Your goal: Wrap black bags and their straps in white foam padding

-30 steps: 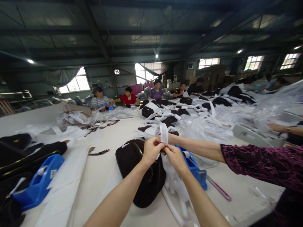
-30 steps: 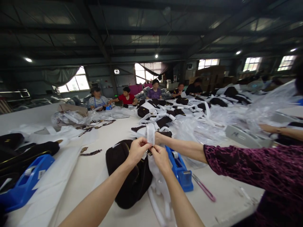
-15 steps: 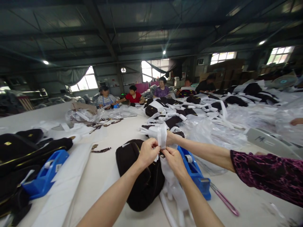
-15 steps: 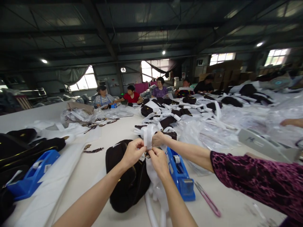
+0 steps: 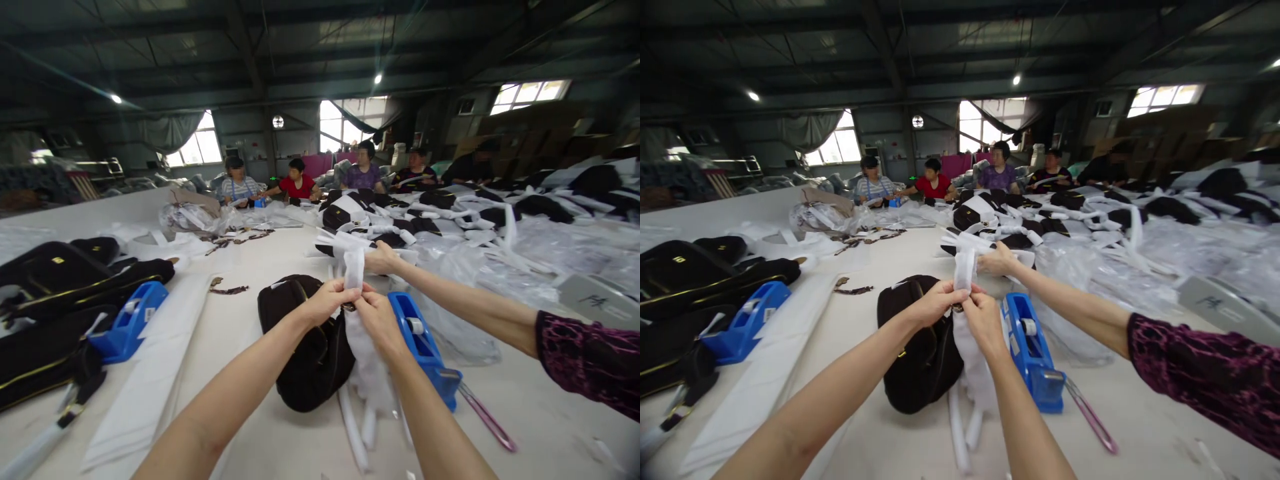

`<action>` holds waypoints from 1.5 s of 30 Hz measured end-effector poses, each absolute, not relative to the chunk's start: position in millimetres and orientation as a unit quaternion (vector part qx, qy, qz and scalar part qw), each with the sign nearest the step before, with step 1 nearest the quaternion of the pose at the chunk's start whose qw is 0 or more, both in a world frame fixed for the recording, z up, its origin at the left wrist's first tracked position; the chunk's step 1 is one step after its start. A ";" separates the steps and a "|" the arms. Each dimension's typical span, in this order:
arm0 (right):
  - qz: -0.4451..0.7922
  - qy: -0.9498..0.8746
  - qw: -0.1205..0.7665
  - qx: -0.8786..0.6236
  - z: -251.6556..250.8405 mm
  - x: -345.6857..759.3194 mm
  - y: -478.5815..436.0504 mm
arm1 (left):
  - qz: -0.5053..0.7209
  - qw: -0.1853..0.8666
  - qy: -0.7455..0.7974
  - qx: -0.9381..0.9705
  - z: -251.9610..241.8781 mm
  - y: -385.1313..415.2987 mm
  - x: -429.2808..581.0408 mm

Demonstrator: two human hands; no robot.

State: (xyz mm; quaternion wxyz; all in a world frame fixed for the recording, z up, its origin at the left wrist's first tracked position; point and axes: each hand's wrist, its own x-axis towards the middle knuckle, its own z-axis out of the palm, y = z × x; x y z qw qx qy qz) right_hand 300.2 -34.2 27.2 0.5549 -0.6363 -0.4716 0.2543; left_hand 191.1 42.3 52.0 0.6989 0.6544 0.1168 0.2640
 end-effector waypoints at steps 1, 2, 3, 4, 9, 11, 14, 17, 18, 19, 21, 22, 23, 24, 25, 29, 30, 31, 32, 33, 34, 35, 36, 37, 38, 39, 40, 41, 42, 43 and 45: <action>0.264 -0.483 0.549 -0.629 30.6 301.4 -38.4 | 0.278 0.708 0.117 0.639 47.0 40.1 190.5; 0.279 -0.501 0.536 -0.619 35.0 304.0 -44.2 | 0.295 0.710 0.123 0.627 42.3 38.3 189.2; 0.301 -0.522 0.518 -0.607 40.6 307.7 -51.2 | 0.314 0.706 0.136 0.620 38.5 36.8 187.6; 0.325 -0.538 0.501 -0.595 47.0 312.0 -58.4 | 0.329 0.696 0.152 0.620 35.7 35.6 186.0; 0.326 -0.516 0.528 -0.591 78.5 321.9 -69.2 | 0.349 0.640 0.153 0.667 36.4 28.2 187.5; 0.306 -0.499 0.546 -0.599 83.0 316.8 -57.1 | 0.338 0.629 0.137 0.687 37.5 24.3 190.4; 0.341 -0.454 0.592 -0.573 78.8 307.7 -36.9 | 0.320 0.652 0.114 0.678 31.6 21.8 190.2; 0.373 -0.409 0.642 -0.531 67.6 302.4 -28.8 | 0.284 0.684 0.096 0.665 17.9 24.1 183.7; 0.379 -0.397 0.657 -0.517 63.4 301.5 -29.1 | 0.281 0.686 0.100 0.664 13.1 25.2 181.6; 0.386 -0.387 0.670 -0.502 59.4 300.7 -30.4 | 0.289 0.683 0.110 0.662 8.7 26.0 179.9; 0.402 -0.376 0.684 -0.479 52.4 299.8 -34.6 | 0.322 0.667 0.129 0.659 2.3 26.7 179.0; 0.409 -0.377 0.683 -0.474 49.7 299.7 -36.9 | 0.337 0.657 0.131 0.662 0.3 26.6 179.7; 0.414 -0.380 0.678 -0.475 47.6 299.8 -39.1 | 0.346 0.646 0.129 0.668 -1.1 26.2 180.8; 0.415 -0.384 0.670 -0.481 46.3 300.2 -41.0 | 0.348 0.637 0.126 0.676 -2.1 25.6 182.1; 0.412 -0.391 0.662 -0.489 45.7 300.8 -42.6 | 0.347 0.629 0.124 0.684 -3.0 25.0 183.5; 0.395 -0.434 0.607 -0.536 48.3 302.7 -45.9 | 0.351 0.637 0.116 0.676 -6.2 23.1 186.3; 0.392 -0.442 0.594 -0.545 49.2 302.6 -45.8 | 0.357 0.650 0.106 0.663 -6.6 22.8 185.8; 0.390 -0.448 0.584 -0.553 50.0 302.4 -45.3 | 0.361 0.663 0.095 0.649 -6.6 22.7 184.8; 0.389 -0.451 0.579 -0.557 50.5 302.1 -44.5 | 0.361 0.675 0.085 0.637 -6.2 22.8 183.4; 0.383 -0.452 0.577 -0.561 50.6 302.1 -43.3 | 0.357 0.684 0.079 0.631 -5.3 23.2 181.7; 0.376 -0.454 0.576 -0.567 50.5 302.5 -41.8 | 0.349 0.689 0.074 0.630 -4.0 23.8 179.9; 0.369 -0.455 0.573 -0.574 50.2 303.5 -40.1 | 0.342 0.690 0.068 0.634 -2.4 24.6 178.1; 0.364 -0.455 0.567 -0.581 49.7 305.1 -38.4 | 0.336 0.688 0.061 0.640 -0.9 25.6 176.6; 0.365 -0.454 0.561 -0.588 49.0 307.2 -36.9 | 0.333 0.685 0.055 0.646 0.4 26.7 175.5; 0.373 -0.449 0.556 -0.591 48.5 309.6 -35.5 | 0.333 0.681 0.051 0.650 1.4 27.7 175.1; 0.390 -0.442 0.553 -0.589 48.1 311.9 -34.4 | 0.333 0.678 0.048 0.654 1.7 28.6 175.2; 0.412 -0.437 0.551 -0.580 48.2 313.8 -33.6 | 0.330 0.676 0.044 0.658 1.6 29.2 175.9; 0.431 -0.436 0.548 -0.569 48.8 314.8 -33.1 | 0.324 0.674 0.042 0.662 0.9 29.6 176.9; 0.442 -0.443 0.541 -0.562 50.3 314.8 -32.8 | 0.317 0.673 0.042 0.667 -0.2 29.6 178.1; 0.445 -0.456 0.528 -0.561 52.7 313.7 -32.7 | 0.310 0.670 0.045 0.673 -1.4 29.3 179.4; 0.420 -0.491 0.494 -0.581 60.2 309.5 -33.1 | 0.299 0.664 0.064 0.682 -3.3 28.0 181.5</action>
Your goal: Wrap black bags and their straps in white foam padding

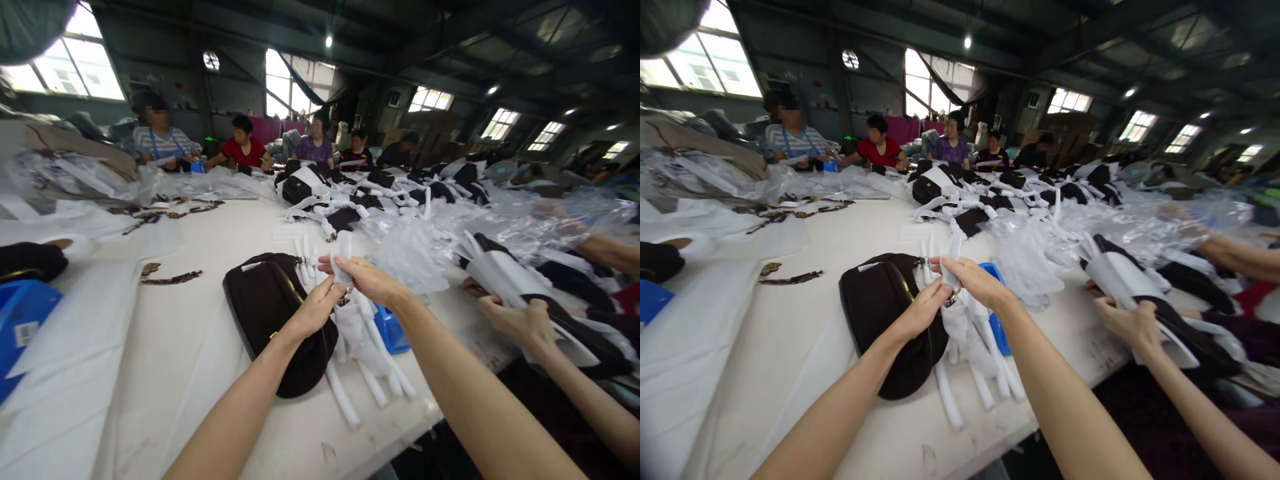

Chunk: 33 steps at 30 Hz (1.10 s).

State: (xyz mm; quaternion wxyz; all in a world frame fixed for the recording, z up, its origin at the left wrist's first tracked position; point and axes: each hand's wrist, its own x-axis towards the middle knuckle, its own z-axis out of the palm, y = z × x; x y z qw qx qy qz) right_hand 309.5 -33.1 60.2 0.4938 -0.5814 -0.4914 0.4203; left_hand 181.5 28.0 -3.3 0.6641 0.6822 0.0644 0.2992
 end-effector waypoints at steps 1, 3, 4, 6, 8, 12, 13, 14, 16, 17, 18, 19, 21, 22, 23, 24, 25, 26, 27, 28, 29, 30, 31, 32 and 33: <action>0.395 -0.505 0.477 -0.601 65.1 307.6 -33.9 | 0.297 0.662 0.079 0.683 -3.6 27.2 182.2; 0.336 -0.521 0.448 -0.644 75.8 307.8 -37.8 | 0.301 0.673 0.104 0.668 -2.2 26.8 181.9; 0.308 -0.515 0.442 -0.666 80.6 310.8 -41.6 | 0.310 0.685 0.114 0.649 -0.5 27.5 180.8; 0.270 -0.487 0.449 -0.699 86.2 322.5 -54.0 | 0.337 0.710 0.132 0.604 4.3 31.6 176.2; 0.240 -0.475 0.455 -0.714 82.8 337.2 -71.6 | 0.347 0.725 0.146 0.577 9.6 38.2 169.2; 0.146 -0.579 0.325 -0.733 47.0 347.6 -103.1 | 0.314 0.725 0.141 0.597 13.8 46.6 159.2; 0.110 -0.604 0.269 -0.742 35.2 344.2 -106.5 | 0.308 0.722 0.136 0.604 13.1 46.2 159.2; 0.075 -0.618 0.205 -0.755 24.3 339.0 -107.7 | 0.305 0.718 0.133 0.611 11.7 45.0 160.1; 0.020 -0.617 0.070 -0.783 7.4 327.0 -104.3 | 0.301 0.713 0.127 0.621 8.0 41.5 163.3; 0.003 -0.610 0.014 -0.792 2.0 321.9 -100.9 | 0.301 0.712 0.125 0.622 5.9 39.7 164.9; -0.008 -0.603 -0.028 -0.797 -1.5 318.1 -96.9 | 0.302 0.714 0.125 0.620 3.9 38.3 166.1; -0.016 -0.600 -0.053 -0.798 -3.7 315.9 -92.7 | 0.302 0.717 0.126 0.615 2.0 37.4 166.8; -0.035 -0.599 -0.068 -0.797 -6.6 315.4 -84.9 | 0.303 0.727 0.121 0.604 -0.4 36.3 166.2; -0.047 -0.598 -0.064 -0.798 -8.2 316.5 -81.3 | 0.302 0.733 0.115 0.598 -0.8 36.0 165.1; -0.057 -0.597 -0.055 -0.798 -10.2 317.9 -77.9 | 0.299 0.738 0.105 0.596 -0.5 35.6 163.6; -0.065 -0.596 -0.046 -0.799 -12.5 319.3 -74.7 | 0.294 0.739 0.095 0.598 0.5 35.1 161.9; -0.070 -0.594 -0.037 -0.801 -14.8 320.5 -71.7 | 0.287 0.737 0.087 0.606 2.0 34.3 160.2; -0.074 -0.591 -0.029 -0.803 -16.7 321.5 -69.0 | 0.281 0.731 0.082 0.616 3.8 33.3 158.5; -0.078 -0.588 -0.023 -0.805 -17.8 322.6 -66.7 | 0.276 0.722 0.080 0.629 5.9 32.1 157.0; -0.085 -0.583 -0.018 -0.808 -17.6 323.9 -64.9 | 0.275 0.711 0.081 0.642 8.0 30.8 155.9; -0.094 -0.576 -0.013 -0.812 -16.0 325.9 -63.7 | 0.278 0.698 0.082 0.655 10.0 29.3 155.1; -0.106 -0.564 -0.004 -0.819 -12.7 328.6 -63.1 | 0.285 0.684 0.084 0.666 11.7 27.9 154.7; -0.117 -0.550 0.006 -0.827 -8.1 332.3 -63.0 | 0.294 0.669 0.088 0.677 13.2 26.7 154.7; -0.127 -0.534 0.014 -0.836 -2.3 336.9 -63.4 | 0.301 0.654 0.096 0.687 14.3 25.7 154.9; -0.131 -0.519 0.029 -0.844 4.3 342.1 -64.1 | 0.305 0.645 0.103 0.693 15.1 25.0 155.2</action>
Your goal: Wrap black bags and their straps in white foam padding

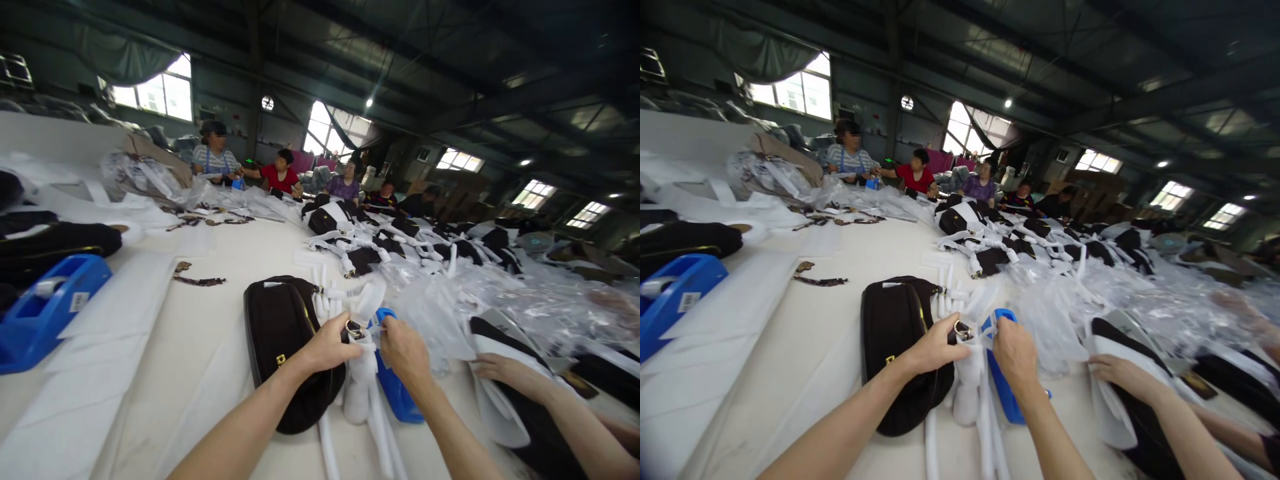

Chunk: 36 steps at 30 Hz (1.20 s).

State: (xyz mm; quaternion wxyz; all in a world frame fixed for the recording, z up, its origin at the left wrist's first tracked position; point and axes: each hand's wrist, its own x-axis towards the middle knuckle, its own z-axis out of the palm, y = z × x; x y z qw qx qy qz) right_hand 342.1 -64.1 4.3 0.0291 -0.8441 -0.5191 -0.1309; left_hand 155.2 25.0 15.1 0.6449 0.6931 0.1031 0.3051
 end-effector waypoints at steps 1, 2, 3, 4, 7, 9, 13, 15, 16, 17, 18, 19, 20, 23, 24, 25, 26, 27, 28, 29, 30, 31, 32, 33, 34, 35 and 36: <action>-0.126 -0.507 0.057 -0.851 11.2 347.6 -64.9 | 0.304 0.646 0.107 0.692 15.5 24.8 155.6; -0.113 -0.498 0.099 -0.854 18.1 353.0 -65.9 | 0.298 0.658 0.106 0.683 15.7 25.1 156.0; -0.092 -0.494 0.150 -0.851 24.4 357.6 -67.0 | 0.290 0.679 0.099 0.668 15.7 25.8 156.4; -0.061 -0.495 0.206 -0.842 30.1 361.1 -68.2 | 0.281 0.703 0.091 0.647 15.4 26.9 156.7; 0.094 -0.483 0.360 -0.793 42.2 361.3 -74.3 | 0.267 0.757 0.085 0.590 13.9 31.4 157.1; 0.254 -0.442 0.450 -0.733 47.3 352.6 -80.8 | 0.267 0.771 0.089 0.571 13.2 33.7 156.8; 0.440 -0.371 0.558 -0.598 55.9 324.5 -92.2 | 0.248 0.772 0.071 0.581 12.8 32.9 155.7; 0.433 -0.368 0.572 -0.591 60.3 311.4 -91.5 | 0.237 0.758 0.064 0.604 13.4 30.7 155.5; 0.422 -0.374 0.568 -0.600 62.5 306.2 -89.0 | 0.236 0.747 0.063 0.619 14.2 29.7 155.3; 0.408 -0.384 0.560 -0.611 64.6 302.3 -85.5 | 0.237 0.733 0.064 0.634 15.5 29.1 154.8; 0.393 -0.395 0.552 -0.620 66.6 299.6 -81.2 | 0.240 0.718 0.063 0.650 17.7 28.9 153.7; 0.380 -0.404 0.548 -0.626 68.2 298.2 -76.7 | 0.243 0.699 0.059 0.670 20.7 29.3 151.9; 0.370 -0.407 0.554 -0.625 69.5 297.8 -72.1 | 0.251 0.673 0.062 0.693 24.6 30.2 149.2; 0.355 -0.365 0.617 -0.600 70.1 300.4 -61.2 | 0.305 0.533 0.158 0.773 40.0 35.4 134.7; 0.357 -0.344 0.637 -0.590 69.1 301.7 -58.8 | 0.306 0.487 0.199 0.794 45.4 37.2 128.4; 0.360 -0.326 0.652 -0.583 67.7 302.8 -57.1 | 0.282 0.463 0.228 0.809 50.3 38.6 121.9; 0.363 -0.314 0.661 -0.576 66.1 303.6 -56.0 | 0.229 0.465 0.239 0.821 54.7 39.2 115.8; 0.366 -0.306 0.668 -0.570 64.6 304.1 -55.4 | 0.152 0.484 0.230 0.831 58.3 39.0 110.6; 0.369 -0.304 0.673 -0.564 63.3 304.2 -55.4 | 0.075 0.502 0.210 0.836 61.3 37.8 106.7; 0.373 -0.307 0.674 -0.559 62.6 303.9 -55.8 | 0.023 0.504 0.192 0.842 63.6 35.8 104.3; 0.377 -0.315 0.671 -0.555 62.5 303.4 -56.6 | 0.013 0.487 0.184 0.854 65.2 33.3 103.6; 0.383 -0.326 0.664 -0.553 63.1 302.8 -57.6 | 0.046 0.453 0.188 0.870 65.8 30.7 104.7; 0.390 -0.338 0.654 -0.552 64.2 302.0 -58.6 | 0.107 0.412 0.201 0.882 65.2 28.4 107.2; 0.399 -0.351 0.644 -0.551 65.8 301.2 -59.4 | 0.178 0.376 0.215 0.884 63.3 26.8 111.1; 0.407 -0.361 0.634 -0.549 67.5 300.4 -59.9 | 0.236 0.357 0.222 0.876 59.6 26.1 116.0; 0.414 -0.366 0.629 -0.547 69.1 299.6 -59.8 | 0.268 0.362 0.217 0.866 54.3 26.3 121.5; 0.419 -0.368 0.627 -0.544 70.6 298.9 -59.3 | 0.277 0.393 0.194 0.855 47.5 27.3 127.4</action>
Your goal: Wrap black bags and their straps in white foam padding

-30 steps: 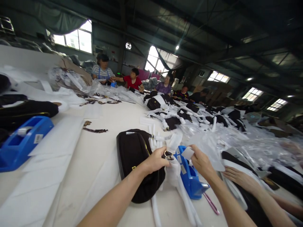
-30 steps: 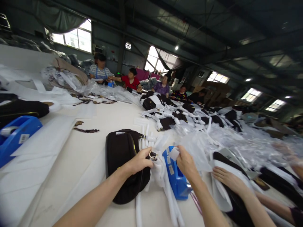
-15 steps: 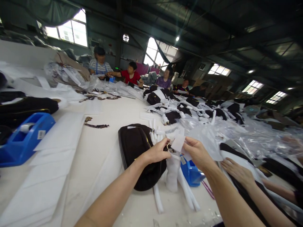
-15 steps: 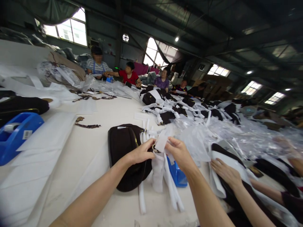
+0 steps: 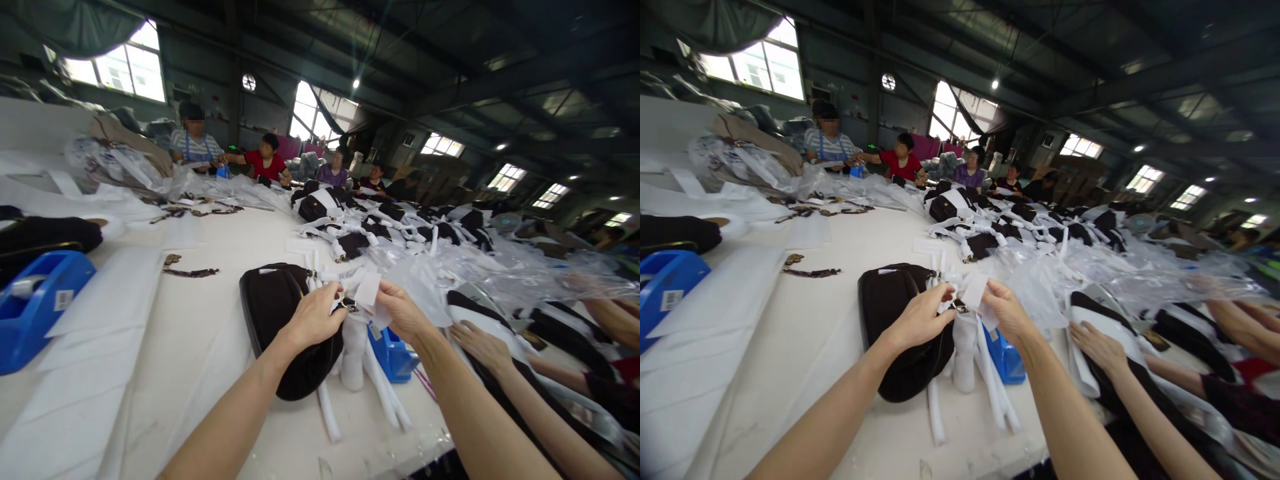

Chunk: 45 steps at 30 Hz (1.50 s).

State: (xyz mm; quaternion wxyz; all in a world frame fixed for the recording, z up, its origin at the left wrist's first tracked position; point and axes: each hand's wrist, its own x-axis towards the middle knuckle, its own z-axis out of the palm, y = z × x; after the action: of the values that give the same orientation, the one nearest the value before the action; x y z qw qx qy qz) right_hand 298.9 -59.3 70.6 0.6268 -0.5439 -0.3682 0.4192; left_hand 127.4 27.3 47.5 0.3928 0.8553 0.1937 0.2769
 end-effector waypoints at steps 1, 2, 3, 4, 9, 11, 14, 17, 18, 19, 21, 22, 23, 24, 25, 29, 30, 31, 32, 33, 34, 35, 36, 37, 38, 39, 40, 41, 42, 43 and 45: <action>0.423 -0.369 0.627 -0.540 71.6 298.2 -58.4 | 0.273 0.440 0.158 0.841 39.5 28.8 133.4; 0.426 -0.369 0.627 -0.538 72.2 297.7 -57.5 | 0.265 0.496 0.118 0.819 31.1 30.6 139.1; 0.429 -0.367 0.628 -0.537 72.3 297.5 -57.0 | 0.259 0.552 0.083 0.788 22.7 32.4 144.4; 0.430 -0.362 0.628 -0.538 71.6 297.8 -57.3 | 0.259 0.603 0.059 0.752 15.1 33.8 148.9; 0.394 -0.282 0.670 -0.562 52.0 312.2 -78.1 | 0.287 0.752 0.077 0.589 -2.6 37.0 160.2; 0.390 -0.240 0.682 -0.570 36.0 321.5 -93.0 | 0.296 0.794 0.086 0.524 -3.2 38.8 160.7; 0.401 -0.181 0.681 -0.585 10.9 328.4 -113.2 | 0.281 0.843 0.076 0.452 -4.7 43.5 159.9; 0.365 -0.167 0.649 -0.646 -5.8 322.9 -123.8 | 0.252 0.871 0.068 0.417 -8.1 48.0 158.8; 0.348 -0.182 0.628 -0.672 -8.8 319.8 -124.9 | 0.247 0.876 0.070 0.409 -9.1 48.8 158.5; 0.333 -0.203 0.601 -0.698 -10.8 317.0 -124.7 | 0.244 0.879 0.075 0.403 -9.8 49.3 158.3; 0.297 -0.273 0.551 -0.730 -12.8 313.2 -121.2 | 0.241 0.882 0.083 0.397 -10.2 49.3 158.0; 0.268 -0.319 0.533 -0.736 -13.3 312.3 -118.4 | 0.238 0.882 0.085 0.398 -10.0 48.9 157.9; 0.230 -0.366 0.517 -0.738 -13.7 311.9 -115.1 | 0.235 0.882 0.085 0.400 -9.7 48.4 157.9; 0.189 -0.407 0.505 -0.738 -14.0 311.6 -111.7 | 0.231 0.881 0.084 0.405 -9.3 47.9 158.0; 0.154 -0.440 0.494 -0.734 -14.0 311.1 -108.6 | 0.228 0.880 0.083 0.409 -9.0 47.4 158.1; 0.143 -0.470 0.482 -0.726 -8.5 303.5 -103.0 | 0.229 0.870 0.082 0.429 -8.9 45.9 158.9; 0.175 -0.461 0.486 -0.722 -5.5 300.0 -103.4 | 0.233 0.866 0.083 0.435 -9.0 45.4 159.2; 0.211 -0.449 0.490 -0.716 -2.0 296.2 -104.3 | 0.237 0.861 0.084 0.443 -9.0 44.7 159.5; 0.245 -0.439 0.492 -0.711 1.5 292.3 -105.4 | 0.242 0.854 0.085 0.453 -8.8 43.7 160.0; 0.268 -0.431 0.490 -0.709 4.8 288.5 -106.3 | 0.247 0.845 0.085 0.466 -8.3 42.5 160.4; 0.277 -0.427 0.487 -0.710 7.4 285.2 -106.8 | 0.252 0.836 0.085 0.480 -7.6 41.1 160.9; 0.278 -0.427 0.483 -0.712 8.9 282.5 -106.7 | 0.257 0.826 0.086 0.494 -6.6 39.5 161.5; 0.274 -0.430 0.477 -0.716 9.1 280.3 -106.1 | 0.261 0.817 0.087 0.507 -5.4 37.7 162.1; 0.267 -0.432 0.474 -0.719 8.0 278.6 -104.9 | 0.264 0.810 0.089 0.516 -4.1 35.9 162.7; 0.255 -0.435 0.473 -0.722 5.5 277.3 -103.3 | 0.265 0.806 0.093 0.521 -2.8 33.9 163.4; 0.234 -0.441 0.475 -0.725 2.1 276.2 -101.6 | 0.267 0.805 0.096 0.522 -1.7 32.0 164.2; 0.201 -0.450 0.475 -0.729 -2.0 275.2 -99.9 | 0.271 0.805 0.099 0.518 -1.0 30.0 165.1; 0.157 -0.460 0.478 -0.732 -6.3 274.0 -98.5 | 0.280 0.805 0.104 0.513 -0.5 28.0 166.2; 0.118 -0.468 0.480 -0.732 -10.5 272.8 -97.5 | 0.292 0.803 0.112 0.507 -0.5 26.1 167.3; 0.095 -0.476 0.482 -0.729 -14.4 271.6 -97.0 | 0.306 0.799 0.122 0.503 -0.7 24.3 168.5; 0.111 -0.488 0.488 -0.715 -21.3 269.4 -97.2 | 0.322 0.784 0.144 0.510 -1.4 21.1 170.3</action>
State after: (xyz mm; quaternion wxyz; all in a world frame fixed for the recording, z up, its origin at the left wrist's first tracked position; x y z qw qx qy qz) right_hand 269.4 -97.2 -21.3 0.4877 -0.7152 -0.4882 0.1110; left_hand 170.3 21.1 -1.4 0.7842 0.5101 0.1443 0.3225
